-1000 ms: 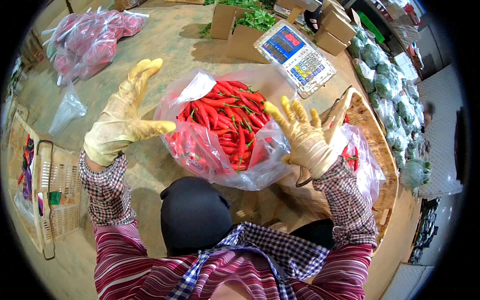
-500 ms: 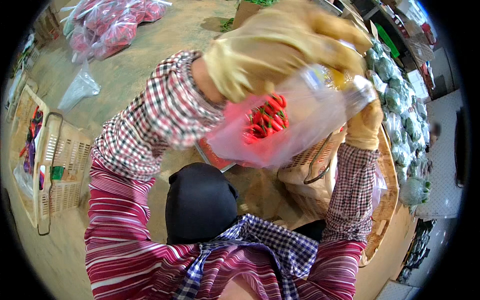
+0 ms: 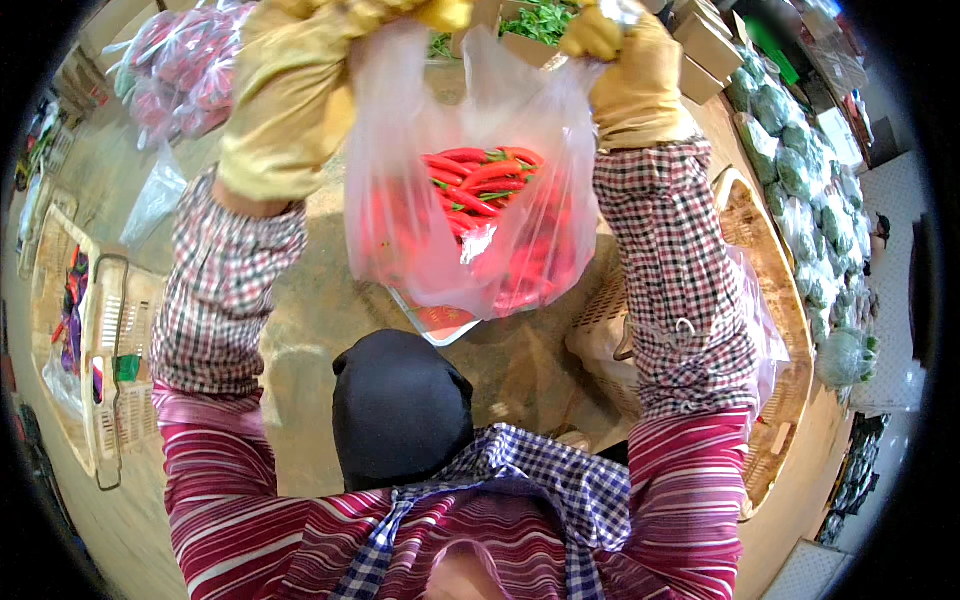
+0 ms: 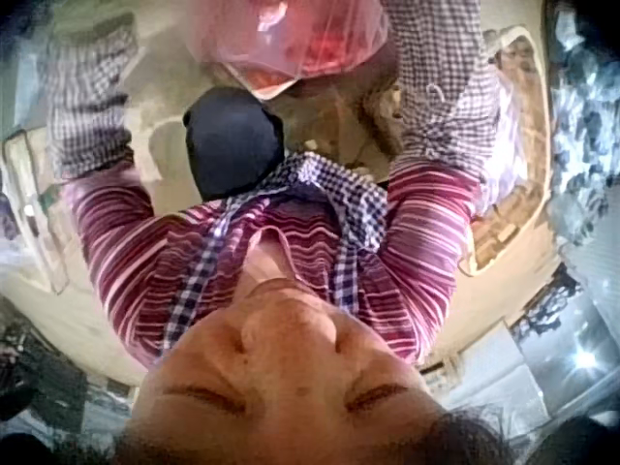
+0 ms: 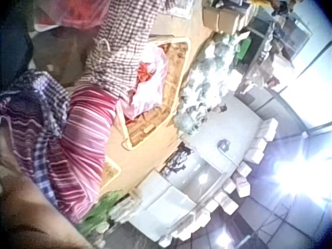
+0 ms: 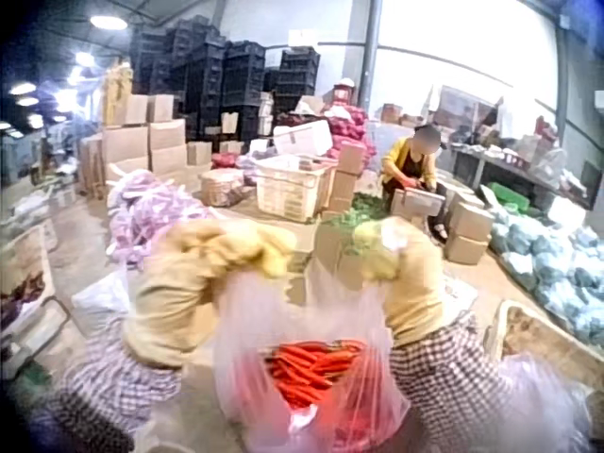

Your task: The person sits on the floor and packs red chili peppers from a large basket into clear plastic bags. They repeatedly scoop peppers by hand, place them into bags, and tie the bags closed.

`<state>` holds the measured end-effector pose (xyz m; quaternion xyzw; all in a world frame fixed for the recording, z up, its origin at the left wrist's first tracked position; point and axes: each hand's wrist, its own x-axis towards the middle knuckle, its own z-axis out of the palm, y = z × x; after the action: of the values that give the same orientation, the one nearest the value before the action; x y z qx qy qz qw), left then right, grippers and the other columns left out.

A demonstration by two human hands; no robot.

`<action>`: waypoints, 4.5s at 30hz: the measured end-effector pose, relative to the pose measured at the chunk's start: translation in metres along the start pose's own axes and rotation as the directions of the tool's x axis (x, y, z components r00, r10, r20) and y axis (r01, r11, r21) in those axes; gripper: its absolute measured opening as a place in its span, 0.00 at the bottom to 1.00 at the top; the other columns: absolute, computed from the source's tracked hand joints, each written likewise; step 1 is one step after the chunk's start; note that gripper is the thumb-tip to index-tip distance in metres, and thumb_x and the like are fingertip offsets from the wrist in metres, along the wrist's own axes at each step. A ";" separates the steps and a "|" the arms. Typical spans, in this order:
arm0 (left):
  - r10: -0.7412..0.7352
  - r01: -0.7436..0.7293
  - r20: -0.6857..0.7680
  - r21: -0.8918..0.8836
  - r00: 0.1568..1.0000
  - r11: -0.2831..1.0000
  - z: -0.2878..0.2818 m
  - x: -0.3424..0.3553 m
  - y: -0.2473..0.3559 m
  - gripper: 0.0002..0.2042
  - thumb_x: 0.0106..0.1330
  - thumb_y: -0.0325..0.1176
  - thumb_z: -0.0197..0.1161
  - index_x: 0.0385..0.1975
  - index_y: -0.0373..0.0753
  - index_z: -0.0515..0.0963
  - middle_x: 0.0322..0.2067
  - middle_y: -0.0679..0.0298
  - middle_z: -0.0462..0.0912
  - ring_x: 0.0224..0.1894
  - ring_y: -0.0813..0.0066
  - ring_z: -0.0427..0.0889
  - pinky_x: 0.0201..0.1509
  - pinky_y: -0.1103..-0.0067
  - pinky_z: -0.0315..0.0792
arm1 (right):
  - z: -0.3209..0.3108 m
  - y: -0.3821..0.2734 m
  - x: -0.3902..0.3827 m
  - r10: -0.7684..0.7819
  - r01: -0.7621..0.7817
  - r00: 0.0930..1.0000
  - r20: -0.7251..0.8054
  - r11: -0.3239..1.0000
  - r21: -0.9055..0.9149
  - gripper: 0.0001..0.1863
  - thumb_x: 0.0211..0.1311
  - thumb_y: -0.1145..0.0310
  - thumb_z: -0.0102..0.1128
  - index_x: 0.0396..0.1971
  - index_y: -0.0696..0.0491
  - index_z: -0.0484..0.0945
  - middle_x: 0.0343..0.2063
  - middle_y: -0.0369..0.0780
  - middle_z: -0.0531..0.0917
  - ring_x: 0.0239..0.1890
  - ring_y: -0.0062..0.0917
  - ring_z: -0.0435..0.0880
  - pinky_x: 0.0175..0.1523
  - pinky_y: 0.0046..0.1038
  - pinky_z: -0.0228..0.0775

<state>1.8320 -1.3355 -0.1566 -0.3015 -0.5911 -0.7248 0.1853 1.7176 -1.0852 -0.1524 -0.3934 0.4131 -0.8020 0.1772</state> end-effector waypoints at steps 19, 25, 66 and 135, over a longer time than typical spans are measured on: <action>-0.665 0.703 -0.423 -0.087 0.615 0.706 -0.185 -0.141 -0.111 0.36 0.62 0.61 0.36 0.61 0.38 0.51 0.62 0.60 0.53 0.64 0.65 0.50 0.66 0.69 0.40 | 0.046 0.064 -0.131 -0.680 0.018 0.607 -0.411 0.528 -0.849 0.26 0.57 0.64 0.50 0.54 0.60 0.61 0.54 0.47 0.66 0.57 0.35 0.64 0.62 0.37 0.50; -0.104 0.096 0.004 0.358 0.995 0.929 -0.092 -0.148 -0.094 0.55 0.43 0.60 0.63 0.63 0.35 0.37 0.65 0.57 0.38 0.66 0.62 0.41 0.67 0.68 0.35 | 0.102 0.086 -0.163 -0.553 -0.359 0.705 -0.445 0.263 -0.896 0.58 0.34 0.63 0.72 0.62 0.59 0.39 0.64 0.46 0.43 0.66 0.34 0.43 0.67 0.34 0.33; -0.710 0.637 0.269 0.316 0.650 0.703 0.025 -0.041 -0.107 0.16 0.64 0.44 0.50 0.44 0.40 0.72 0.28 0.68 0.74 0.25 0.79 0.69 0.27 0.80 0.65 | 0.073 0.017 -0.074 0.118 -0.255 0.967 -0.227 0.373 -0.892 0.22 0.46 0.73 0.59 0.46 0.53 0.70 0.39 0.37 0.74 0.39 0.23 0.71 0.43 0.23 0.64; -0.647 0.391 0.247 0.627 0.721 0.674 0.034 -0.107 -0.165 0.20 0.56 0.45 0.58 0.41 0.36 0.71 0.26 0.63 0.76 0.31 0.67 0.79 0.39 0.72 0.70 | 0.074 0.115 -0.096 -0.031 -0.269 0.843 -0.538 0.840 -0.470 0.08 0.56 0.63 0.50 0.30 0.51 0.70 0.23 0.35 0.70 0.26 0.22 0.69 0.35 0.25 0.61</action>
<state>1.8163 -1.2734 -0.3457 -0.2097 -0.8556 -0.4623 -0.1015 1.8310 -1.1341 -0.2650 -0.1648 0.6742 -0.7199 -0.0059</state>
